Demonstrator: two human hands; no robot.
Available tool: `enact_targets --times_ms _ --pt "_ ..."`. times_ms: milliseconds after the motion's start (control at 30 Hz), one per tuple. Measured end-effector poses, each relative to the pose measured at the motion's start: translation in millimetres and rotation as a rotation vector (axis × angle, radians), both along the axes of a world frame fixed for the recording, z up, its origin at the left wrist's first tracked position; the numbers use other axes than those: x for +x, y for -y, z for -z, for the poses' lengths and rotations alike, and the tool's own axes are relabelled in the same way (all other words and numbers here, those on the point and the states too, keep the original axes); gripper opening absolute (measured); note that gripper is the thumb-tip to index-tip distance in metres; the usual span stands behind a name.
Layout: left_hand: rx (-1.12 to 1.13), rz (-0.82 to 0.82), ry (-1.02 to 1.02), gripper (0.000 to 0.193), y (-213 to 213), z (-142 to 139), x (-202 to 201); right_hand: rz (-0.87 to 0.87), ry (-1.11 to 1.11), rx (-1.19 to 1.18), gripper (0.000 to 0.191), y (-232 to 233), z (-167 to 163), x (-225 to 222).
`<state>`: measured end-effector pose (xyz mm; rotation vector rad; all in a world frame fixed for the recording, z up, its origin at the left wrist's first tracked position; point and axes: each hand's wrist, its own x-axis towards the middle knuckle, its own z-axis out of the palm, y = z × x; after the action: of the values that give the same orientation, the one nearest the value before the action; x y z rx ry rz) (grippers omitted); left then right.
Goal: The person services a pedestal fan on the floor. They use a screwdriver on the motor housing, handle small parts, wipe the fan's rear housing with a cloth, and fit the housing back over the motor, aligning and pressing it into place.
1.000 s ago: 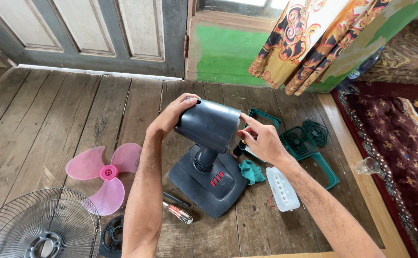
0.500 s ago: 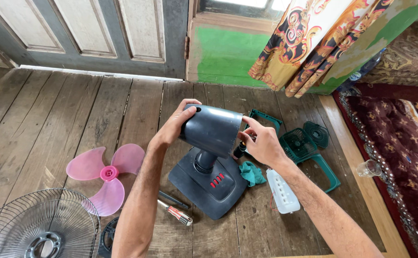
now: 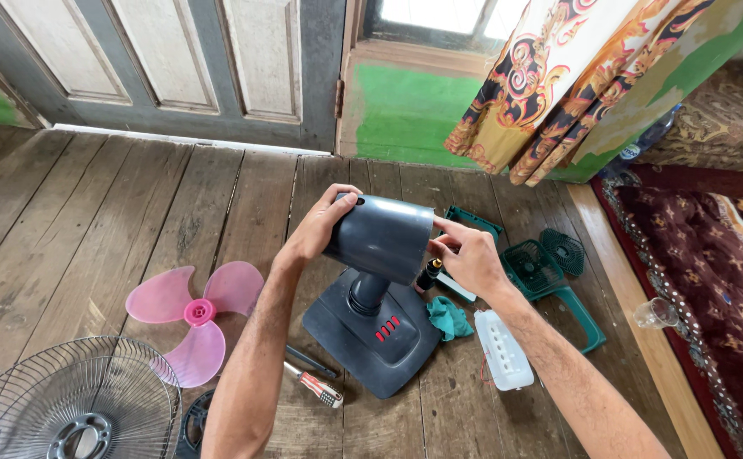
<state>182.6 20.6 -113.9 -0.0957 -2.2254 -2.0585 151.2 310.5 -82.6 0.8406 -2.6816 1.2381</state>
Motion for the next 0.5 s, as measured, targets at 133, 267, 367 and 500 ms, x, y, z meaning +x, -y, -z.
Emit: enact_targets --times_ms 133,267,367,500 --pt "-0.002 -0.046 0.029 0.049 0 -4 -4 -0.014 0.017 0.0 0.055 -3 3 -3" --pt "-0.002 -0.047 0.103 0.05 1 -5 -6 -0.019 0.012 -0.016 0.054 -3 5 -3" --pt "-0.001 -0.017 0.126 0.049 1 -8 -9 0.011 0.016 0.01 0.055 -3 5 -2" --pt "-0.036 0.043 0.089 0.046 0 -13 -11 -0.006 0.02 -0.005 0.056 -4 3 -2"
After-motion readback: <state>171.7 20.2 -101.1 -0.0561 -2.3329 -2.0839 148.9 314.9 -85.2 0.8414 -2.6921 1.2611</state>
